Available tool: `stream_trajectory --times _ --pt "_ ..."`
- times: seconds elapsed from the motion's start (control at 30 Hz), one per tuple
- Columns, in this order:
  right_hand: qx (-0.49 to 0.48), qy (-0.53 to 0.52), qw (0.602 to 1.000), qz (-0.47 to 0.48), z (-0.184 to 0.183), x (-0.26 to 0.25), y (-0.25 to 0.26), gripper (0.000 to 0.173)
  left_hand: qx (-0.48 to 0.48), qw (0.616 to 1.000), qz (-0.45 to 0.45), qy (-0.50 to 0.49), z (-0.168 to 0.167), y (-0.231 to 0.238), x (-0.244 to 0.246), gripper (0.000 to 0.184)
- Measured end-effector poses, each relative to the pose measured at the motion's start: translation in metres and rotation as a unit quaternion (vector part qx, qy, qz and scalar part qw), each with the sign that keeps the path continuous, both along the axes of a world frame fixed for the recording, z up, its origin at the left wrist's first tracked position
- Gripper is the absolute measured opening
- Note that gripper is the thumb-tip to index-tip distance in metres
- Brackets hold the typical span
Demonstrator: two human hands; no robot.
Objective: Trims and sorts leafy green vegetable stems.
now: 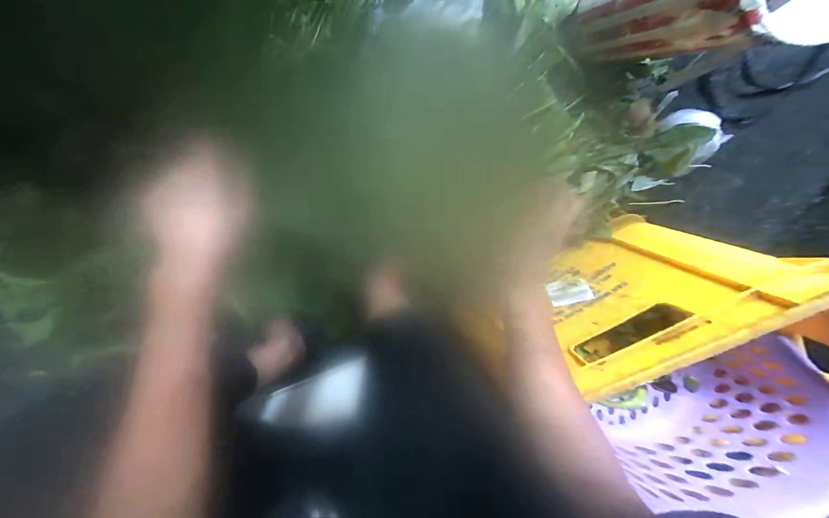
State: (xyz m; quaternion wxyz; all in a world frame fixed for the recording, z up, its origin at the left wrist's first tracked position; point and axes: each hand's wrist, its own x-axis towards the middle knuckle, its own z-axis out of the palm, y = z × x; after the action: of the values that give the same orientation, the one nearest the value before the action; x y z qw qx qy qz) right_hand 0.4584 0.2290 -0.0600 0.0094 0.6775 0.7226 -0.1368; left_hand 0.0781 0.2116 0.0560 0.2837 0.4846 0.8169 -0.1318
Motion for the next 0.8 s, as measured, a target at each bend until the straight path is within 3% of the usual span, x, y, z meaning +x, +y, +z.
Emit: stream_trajectory --times 0.07,0.1,0.2,0.33,0.47,0.6,0.67,0.73,0.8 --pt "0.05 0.093 0.991 0.083 -0.023 -0.018 -0.002 0.027 0.064 0.998 -0.017 -0.011 -0.02 -0.004 0.01 0.041" --pt "0.028 0.112 0.986 0.119 -0.023 -0.041 0.006 0.026 0.068 0.997 -0.029 -0.035 -0.032 -0.007 0.017 0.038" --pt "-0.034 0.077 0.971 0.224 -0.034 -0.099 0.032 0.038 0.063 0.991 -0.047 -0.104 -0.063 -0.02 0.03 0.034" --pt "-0.09 0.04 0.946 0.307 -0.052 -0.116 0.063 0.03 0.114 0.987 -0.04 -0.106 -0.074 -0.036 0.027 0.031" --pt "-0.062 0.08 0.933 0.346 -0.043 -0.103 0.067 0.03 0.086 0.996 -0.007 0.012 -0.037 -0.048 0.025 0.025" --pt "-0.12 0.115 0.93 0.327 0.013 -0.089 0.046 0.025 0.041 0.994 0.035 0.091 0.032 -0.048 0.013 0.039" --pt "-0.094 0.122 0.936 0.316 0.02 -0.081 0.034 0.02 0.042 0.992 0.062 0.099 0.051 -0.038 0.001 0.039" --pt "-0.11 0.112 0.937 0.313 0.026 -0.078 0.025 0.026 0.053 0.995 0.057 0.07 0.05 -0.023 -0.004 0.038" --pt "-0.139 0.089 0.938 0.304 0.034 -0.081 0.018 0.029 0.078 0.997 0.003 -0.028 0.02 -0.015 -0.003 0.035"
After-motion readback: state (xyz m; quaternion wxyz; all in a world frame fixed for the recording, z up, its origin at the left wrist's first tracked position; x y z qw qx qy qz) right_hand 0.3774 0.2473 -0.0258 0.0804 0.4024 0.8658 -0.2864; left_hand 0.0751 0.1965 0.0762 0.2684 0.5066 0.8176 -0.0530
